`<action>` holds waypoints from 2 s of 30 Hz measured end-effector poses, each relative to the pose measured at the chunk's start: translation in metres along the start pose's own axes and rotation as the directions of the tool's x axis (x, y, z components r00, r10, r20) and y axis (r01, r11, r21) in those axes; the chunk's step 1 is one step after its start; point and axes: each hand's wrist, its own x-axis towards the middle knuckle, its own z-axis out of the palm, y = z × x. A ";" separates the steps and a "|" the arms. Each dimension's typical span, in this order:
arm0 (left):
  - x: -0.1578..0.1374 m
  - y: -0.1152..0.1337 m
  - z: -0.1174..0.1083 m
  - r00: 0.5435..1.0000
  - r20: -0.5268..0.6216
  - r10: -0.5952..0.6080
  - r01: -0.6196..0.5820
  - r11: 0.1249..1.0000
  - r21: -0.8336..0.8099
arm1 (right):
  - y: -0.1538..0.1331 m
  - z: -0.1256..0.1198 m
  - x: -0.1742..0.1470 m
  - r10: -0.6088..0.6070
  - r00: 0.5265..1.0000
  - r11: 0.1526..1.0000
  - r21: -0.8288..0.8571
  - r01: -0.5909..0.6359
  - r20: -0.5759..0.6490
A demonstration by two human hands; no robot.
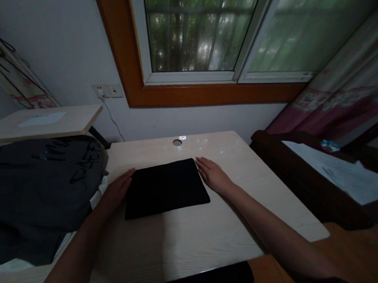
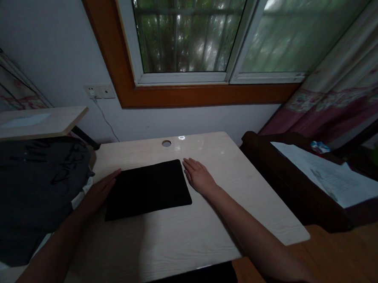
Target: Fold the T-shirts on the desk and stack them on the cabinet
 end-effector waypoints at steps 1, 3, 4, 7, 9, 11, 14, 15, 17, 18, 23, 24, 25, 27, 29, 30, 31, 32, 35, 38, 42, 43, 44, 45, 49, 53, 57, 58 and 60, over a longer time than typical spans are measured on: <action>0.000 -0.003 -0.001 1.000 -0.007 -0.008 0.008 1.000 -0.004 | 0.004 -0.001 -0.003 -0.005 1.000 1.000 0.002 0.005 -0.007; 0.000 -0.007 -0.003 1.000 -0.013 0.004 -0.003 1.000 0.002 | 0.010 -0.004 -0.008 -0.010 1.000 1.000 0.003 0.010 -0.010; -0.001 -0.009 -0.004 1.000 -0.015 0.024 -0.024 1.000 0.008 | 0.011 -0.006 -0.009 -0.015 1.000 1.000 0.004 0.015 -0.003; -0.003 -0.010 -0.006 0.993 -0.005 0.122 -0.121 0.992 0.043 | 0.010 -0.013 -0.011 -0.057 0.998 0.998 0.020 0.057 0.023; -0.005 -0.010 -0.007 0.984 0.013 0.177 -0.177 0.981 0.081 | 0.007 -0.018 -0.010 -0.098 0.995 0.994 0.055 0.096 0.034; -0.007 -0.010 -0.009 0.979 0.034 0.201 -0.204 0.971 0.124 | 0.003 -0.024 -0.008 -0.135 0.990 0.986 0.102 0.130 0.042; -0.008 -0.012 -0.012 0.976 0.063 0.210 -0.218 0.961 0.167 | 0.000 -0.028 -0.007 -0.172 0.984 0.974 0.161 0.162 0.053; -0.008 -0.014 -0.012 0.973 0.075 0.216 -0.226 0.959 0.172 | -0.001 -0.029 -0.007 -0.180 0.982 0.970 0.177 0.167 0.055; -0.008 -0.017 -0.014 0.969 0.097 0.229 -0.243 0.954 0.173 | -0.002 -0.030 -0.007 -0.189 0.980 0.963 0.204 0.174 0.060; -0.008 -0.019 -0.014 0.967 0.103 0.232 -0.247 0.954 0.172 | -0.002 -0.030 -0.007 -0.195 0.979 0.960 0.218 0.177 0.060; -0.009 -0.029 -0.015 0.969 0.136 0.207 -0.231 0.955 0.185 | 0.002 -0.028 -0.007 -0.232 0.971 0.943 0.258 0.210 0.059; -0.009 -0.030 -0.015 0.968 0.145 0.204 -0.229 0.955 0.187 | 0.003 -0.027 -0.007 -0.235 0.970 0.943 0.254 0.214 0.057; -0.009 -0.031 -0.014 0.968 0.150 0.201 -0.227 0.956 0.187 | 0.004 -0.026 -0.007 -0.236 0.970 0.945 0.247 0.215 0.055; -0.009 -0.032 -0.014 0.969 0.148 0.197 -0.223 0.957 0.185 | 0.005 -0.025 -0.008 -0.234 0.971 0.948 0.234 0.216 0.050; -0.009 -0.031 -0.013 0.972 0.133 0.194 -0.216 0.959 0.183 | 0.005 -0.024 -0.008 -0.229 0.972 0.951 0.223 0.213 0.050; -0.008 -0.029 -0.013 0.974 0.124 0.191 -0.212 0.960 0.183 | 0.005 -0.024 -0.008 -0.226 0.973 0.953 0.217 0.210 0.050; -0.008 -0.028 -0.013 0.975 0.118 0.189 -0.208 0.961 0.183 | 0.005 -0.024 -0.008 -0.223 0.974 0.955 0.211 0.208 0.049; -0.008 -0.027 -0.013 0.975 0.117 0.187 -0.207 0.961 0.184 | 0.005 -0.024 -0.008 -0.222 0.974 0.956 0.207 0.208 0.048; -0.008 -0.026 -0.013 0.976 0.117 0.183 -0.202 0.961 0.188 | 0.006 -0.023 -0.009 -0.225 0.974 0.957 0.198 0.213 0.041; -0.007 -0.030 -0.011 0.976 0.108 0.188 -0.207 0.956 0.206 | 0.007 -0.021 -0.008 -0.226 0.974 0.958 0.189 0.215 0.035; -0.007 -0.035 -0.009 0.972 0.119 0.203 -0.227 0.944 0.238 | 0.009 -0.017 -0.008 -0.214 0.977 0.959 0.193 0.209 0.006; -0.007 -0.035 -0.009 0.971 0.120 0.206 -0.229 0.943 0.241 | 0.009 -0.017 -0.008 -0.208 0.978 0.959 0.198 0.205 -0.004; -0.007 -0.036 -0.009 0.971 0.119 0.207 -0.230 0.942 0.243 | 0.009 -0.016 -0.008 -0.202 0.979 0.958 0.207 0.199 -0.010; -0.007 -0.036 -0.009 0.972 0.115 0.207 -0.230 0.942 0.244 | 0.008 -0.016 -0.008 -0.194 0.981 0.957 0.219 0.192 -0.015; -0.007 -0.035 -0.008 0.972 0.108 0.209 -0.229 0.945 0.232 | 0.006 -0.018 -0.007 -0.128 0.991 0.943 0.306 0.130 -0.026; -0.008 -0.033 -0.008 0.973 0.084 0.213 -0.227 0.950 0.216 | 0.003 -0.020 -0.001 -0.005 0.999 0.913 0.407 0.024 -0.047; -0.009 -0.033 -0.009 0.973 0.090 0.214 -0.228 0.954 0.193 | 0.000 -0.015 0.011 0.092 0.995 0.893 0.446 -0.067 -0.036; -0.009 -0.033 -0.009 0.973 0.093 0.213 -0.227 0.956 0.186 | -0.001 -0.012 0.016 0.110 0.994 0.885 0.457 -0.086 -0.026; -0.010 -0.032 -0.010 0.973 0.092 0.211 -0.224 0.959 0.174 | -0.003 -0.006 0.026 0.149 0.989 0.865 0.483 -0.135 0.008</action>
